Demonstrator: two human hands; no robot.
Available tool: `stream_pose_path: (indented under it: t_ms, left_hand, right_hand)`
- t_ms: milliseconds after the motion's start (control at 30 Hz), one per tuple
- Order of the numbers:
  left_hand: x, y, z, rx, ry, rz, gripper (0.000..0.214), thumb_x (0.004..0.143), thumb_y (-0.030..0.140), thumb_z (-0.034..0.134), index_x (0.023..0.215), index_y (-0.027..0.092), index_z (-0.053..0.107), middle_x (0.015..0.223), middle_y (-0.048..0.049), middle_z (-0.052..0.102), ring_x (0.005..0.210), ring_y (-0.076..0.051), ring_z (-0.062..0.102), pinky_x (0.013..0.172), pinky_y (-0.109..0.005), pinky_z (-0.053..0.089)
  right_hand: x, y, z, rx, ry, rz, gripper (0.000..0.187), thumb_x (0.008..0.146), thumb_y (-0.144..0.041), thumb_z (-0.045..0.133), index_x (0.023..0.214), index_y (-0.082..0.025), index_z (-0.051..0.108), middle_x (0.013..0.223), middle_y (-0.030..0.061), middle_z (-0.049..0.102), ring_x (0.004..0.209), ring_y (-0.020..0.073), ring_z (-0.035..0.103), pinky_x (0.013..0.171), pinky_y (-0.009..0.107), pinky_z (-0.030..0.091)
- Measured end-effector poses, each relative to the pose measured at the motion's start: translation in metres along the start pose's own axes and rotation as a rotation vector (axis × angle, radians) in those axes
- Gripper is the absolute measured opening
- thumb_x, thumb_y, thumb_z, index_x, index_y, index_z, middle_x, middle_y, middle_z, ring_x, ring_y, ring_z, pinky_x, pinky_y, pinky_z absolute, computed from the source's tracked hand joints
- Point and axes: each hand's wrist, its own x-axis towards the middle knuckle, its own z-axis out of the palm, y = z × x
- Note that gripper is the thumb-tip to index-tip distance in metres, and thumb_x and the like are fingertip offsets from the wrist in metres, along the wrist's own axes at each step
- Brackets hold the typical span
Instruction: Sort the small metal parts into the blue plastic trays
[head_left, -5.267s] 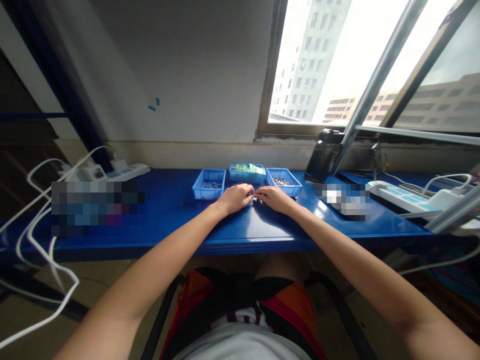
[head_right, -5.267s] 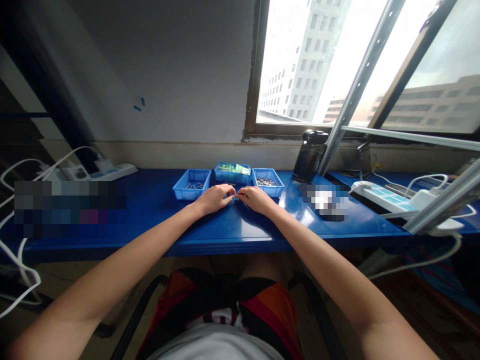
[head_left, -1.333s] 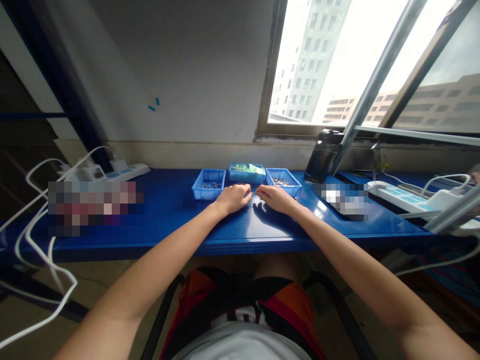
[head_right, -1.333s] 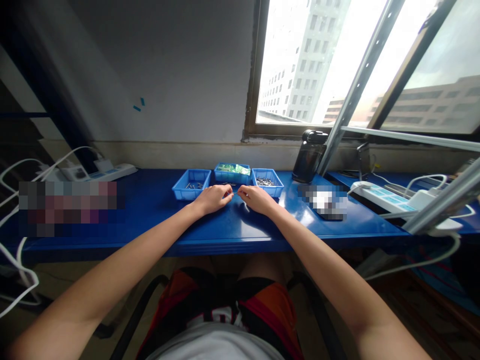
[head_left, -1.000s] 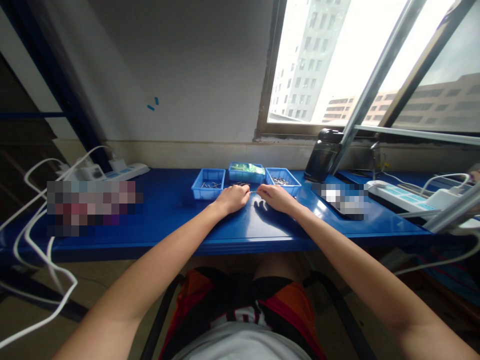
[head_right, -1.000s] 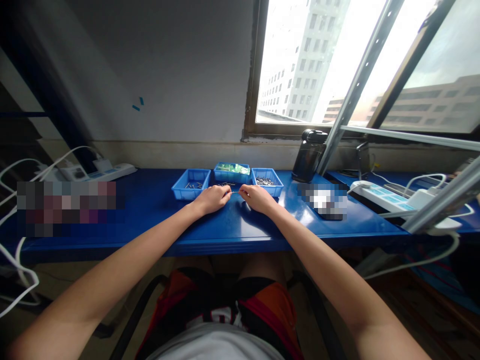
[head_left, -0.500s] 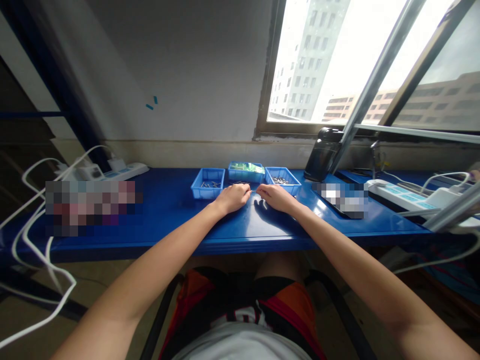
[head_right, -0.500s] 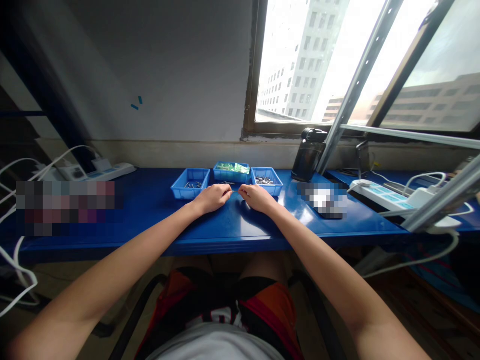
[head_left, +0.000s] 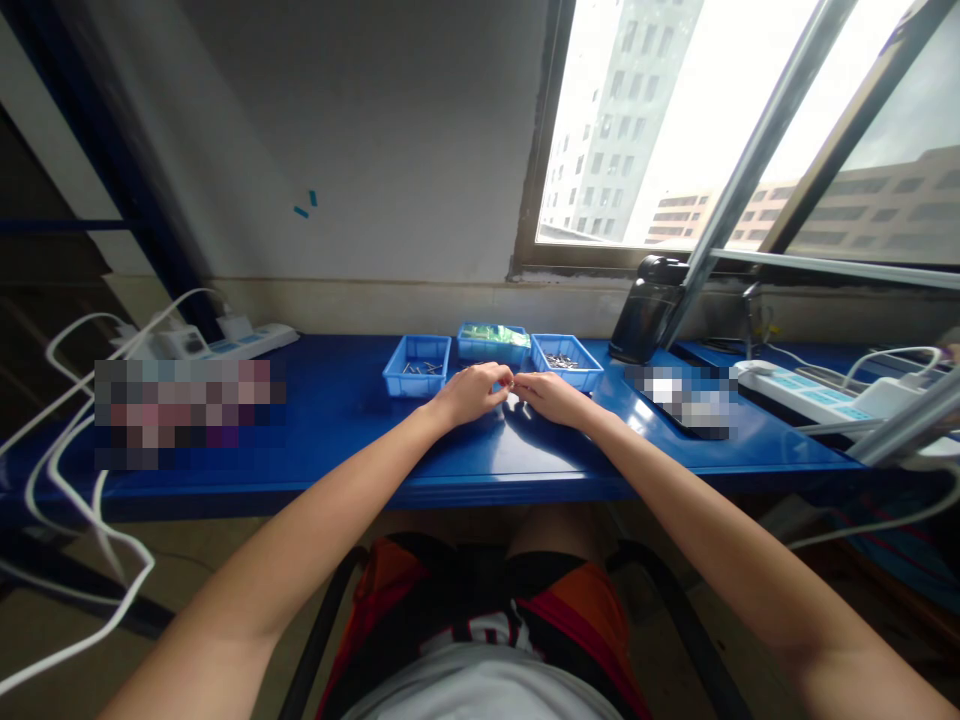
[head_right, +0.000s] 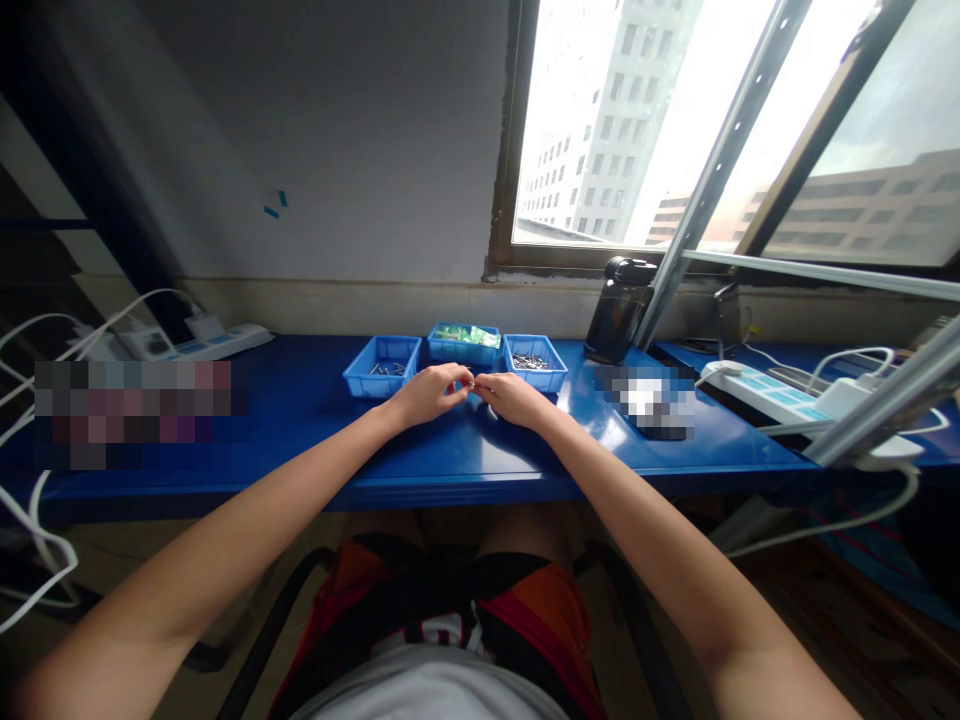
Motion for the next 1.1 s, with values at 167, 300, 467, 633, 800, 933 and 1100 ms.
stream_pose_path:
  t_ms: [167,300,467,633,800,933,1100]
  left_hand:
    - [-0.003,0.006,-0.004,0.037,-0.021,-0.037,0.017,0.077,0.028,0.049,0.091,0.021,0.056,0.08,-0.0011,0.063,0.075,-0.017,0.061,0.067,-0.025,0.045]
    - [-0.003,0.005,-0.004,0.124,-0.044,-0.096,0.016,0.078,0.031,0.048,0.09,0.021,0.055,0.077,-0.0024,0.064,0.074,-0.02,0.062,0.064,-0.026,0.044]
    - [-0.002,0.002,-0.003,0.173,-0.097,-0.149,0.02,0.084,0.034,0.043,0.091,0.021,0.057,0.086,-0.0046,0.066,0.08,-0.02,0.063,0.067,-0.026,0.045]
    - [-0.001,-0.004,0.001,0.163,-0.102,-0.121,0.023,0.086,0.037,0.041,0.091,0.023,0.059,0.087,-0.0043,0.066,0.082,-0.02,0.063,0.068,-0.026,0.045]
    - [-0.001,-0.009,0.004,0.159,-0.103,-0.154,0.028,0.086,0.041,0.04,0.085,0.021,0.059,0.079,-0.0059,0.066,0.078,-0.022,0.063,0.065,-0.026,0.045]
    - [-0.001,-0.01,0.005,0.161,-0.093,-0.173,0.025,0.087,0.036,0.039,0.09,0.021,0.059,0.082,-0.0063,0.067,0.079,-0.021,0.063,0.067,-0.027,0.046]
    - [0.0,-0.01,0.005,0.15,-0.094,-0.178,0.022,0.087,0.03,0.039,0.093,0.021,0.058,0.084,-0.0061,0.067,0.08,-0.021,0.063,0.068,-0.028,0.046]
  right_hand:
    - [-0.001,0.0,-0.001,-0.016,-0.003,0.048,0.022,0.086,-0.027,0.043,0.093,-0.017,0.062,0.072,0.003,0.063,0.062,0.0118,0.053,0.059,0.021,0.035]
    - [-0.001,0.0,-0.001,-0.026,0.0,0.097,0.023,0.084,-0.028,0.046,0.1,-0.019,0.061,0.072,0.0027,0.064,0.062,0.0123,0.055,0.058,0.021,0.036]
    - [-0.001,-0.001,-0.003,-0.011,0.032,0.112,0.023,0.083,-0.031,0.049,0.099,-0.02,0.061,0.072,0.0016,0.065,0.061,0.0115,0.055,0.059,0.021,0.037]
    - [-0.001,-0.002,-0.003,-0.008,0.039,0.081,0.023,0.086,-0.032,0.045,0.089,-0.018,0.063,0.068,0.0016,0.063,0.057,0.0102,0.051,0.057,0.02,0.035]
    - [-0.002,0.0,-0.003,-0.038,0.039,0.106,0.023,0.086,-0.03,0.043,0.086,-0.018,0.062,0.066,0.0018,0.062,0.057,0.0109,0.051,0.056,0.02,0.034]
    - [-0.001,0.004,-0.004,-0.072,0.036,0.169,0.02,0.085,-0.028,0.045,0.087,-0.019,0.063,0.066,0.0018,0.062,0.06,0.0121,0.053,0.058,0.02,0.035]
    - [-0.002,0.006,-0.003,-0.063,0.013,0.204,0.018,0.084,-0.028,0.047,0.087,-0.02,0.063,0.071,0.0016,0.065,0.063,0.0124,0.056,0.059,0.021,0.036]
